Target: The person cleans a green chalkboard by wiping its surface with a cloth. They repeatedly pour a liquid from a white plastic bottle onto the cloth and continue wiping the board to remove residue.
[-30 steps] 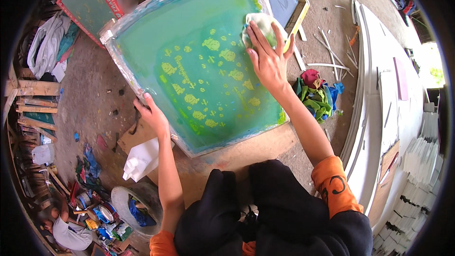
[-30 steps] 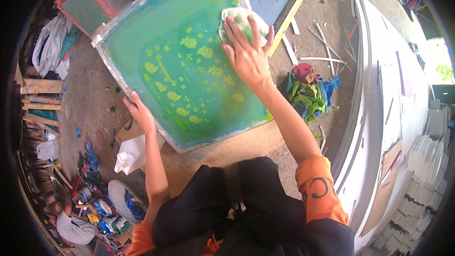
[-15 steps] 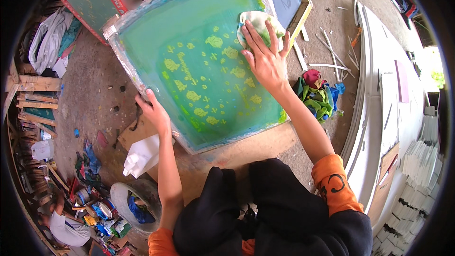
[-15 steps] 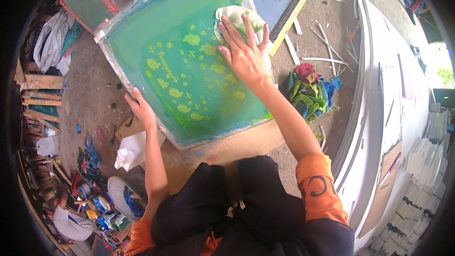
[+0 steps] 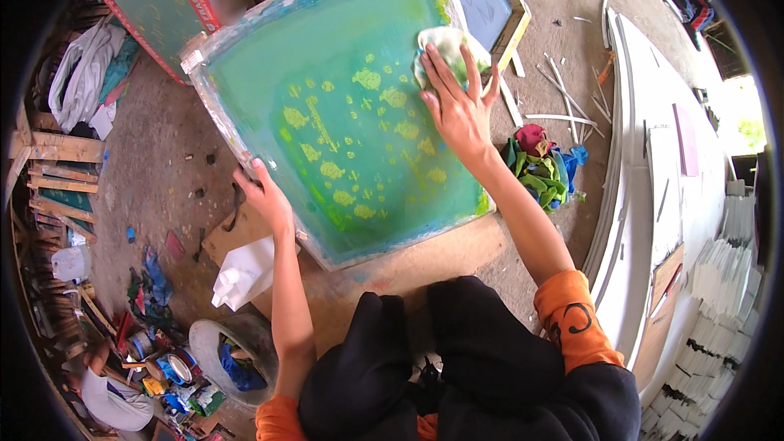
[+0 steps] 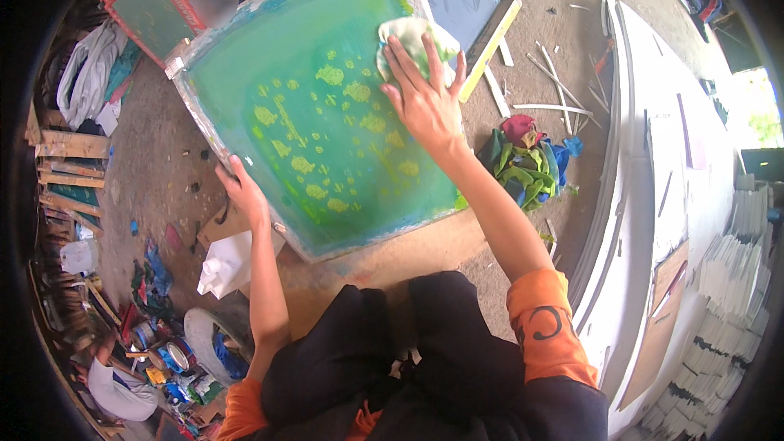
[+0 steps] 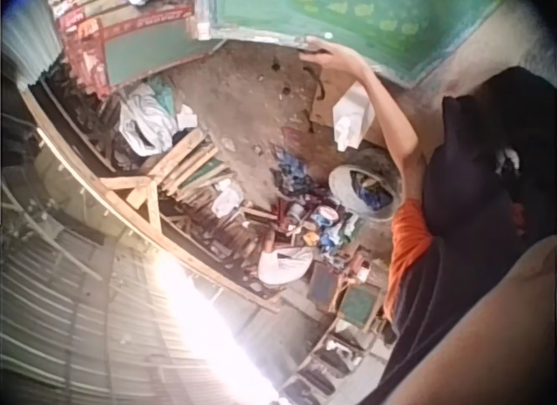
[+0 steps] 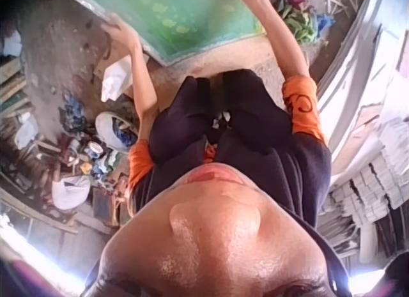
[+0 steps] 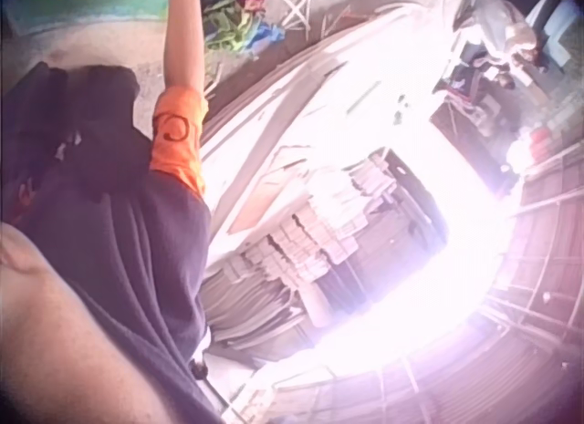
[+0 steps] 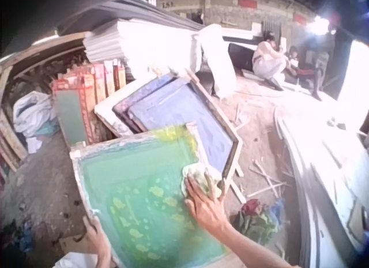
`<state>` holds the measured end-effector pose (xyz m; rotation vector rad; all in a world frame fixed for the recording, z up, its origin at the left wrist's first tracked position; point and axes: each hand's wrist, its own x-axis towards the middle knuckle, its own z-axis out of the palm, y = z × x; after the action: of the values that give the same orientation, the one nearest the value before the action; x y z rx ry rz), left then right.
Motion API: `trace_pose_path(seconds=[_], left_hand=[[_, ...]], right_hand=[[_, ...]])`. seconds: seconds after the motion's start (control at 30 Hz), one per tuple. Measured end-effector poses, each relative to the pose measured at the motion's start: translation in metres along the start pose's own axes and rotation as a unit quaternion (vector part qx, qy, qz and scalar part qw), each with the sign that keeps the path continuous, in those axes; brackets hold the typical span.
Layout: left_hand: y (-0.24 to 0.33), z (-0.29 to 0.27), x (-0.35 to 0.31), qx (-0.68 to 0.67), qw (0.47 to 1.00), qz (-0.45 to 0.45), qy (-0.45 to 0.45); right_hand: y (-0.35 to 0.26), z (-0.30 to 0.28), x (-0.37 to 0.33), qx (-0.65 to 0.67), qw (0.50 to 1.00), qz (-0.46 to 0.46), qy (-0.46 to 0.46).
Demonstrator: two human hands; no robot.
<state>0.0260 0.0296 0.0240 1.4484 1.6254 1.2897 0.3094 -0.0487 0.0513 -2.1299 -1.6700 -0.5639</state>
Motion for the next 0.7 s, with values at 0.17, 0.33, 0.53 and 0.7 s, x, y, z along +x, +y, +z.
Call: trace_pose_path(seconds=[0.17, 0.33, 0.53, 0.7], left_hand=[[0.003, -0.001, -0.001, 0.012, 1.0, -0.002, 0.002], [-0.002, -0.001, 0.001, 0.006, 1.0, 0.002, -0.006], [-0.002, -0.001, 0.0, 0.02, 1.0, 0.017, 0.007], [-0.001, -0.004, 0.001, 0.003, 1.0, 0.0, -0.002]], right_hand=[[0.002, -0.004, -0.033, 0.015, 0.999, 0.012, -0.04], [-0.006, 0.004, 0.02, 0.029, 0.999, 0.004, 0.017], [0.003, 0.011, 0.019, 0.102, 0.994, -0.023, 0.045], [0.014, -0.002, -0.085, 0.056, 0.996, -0.014, -0.075]])
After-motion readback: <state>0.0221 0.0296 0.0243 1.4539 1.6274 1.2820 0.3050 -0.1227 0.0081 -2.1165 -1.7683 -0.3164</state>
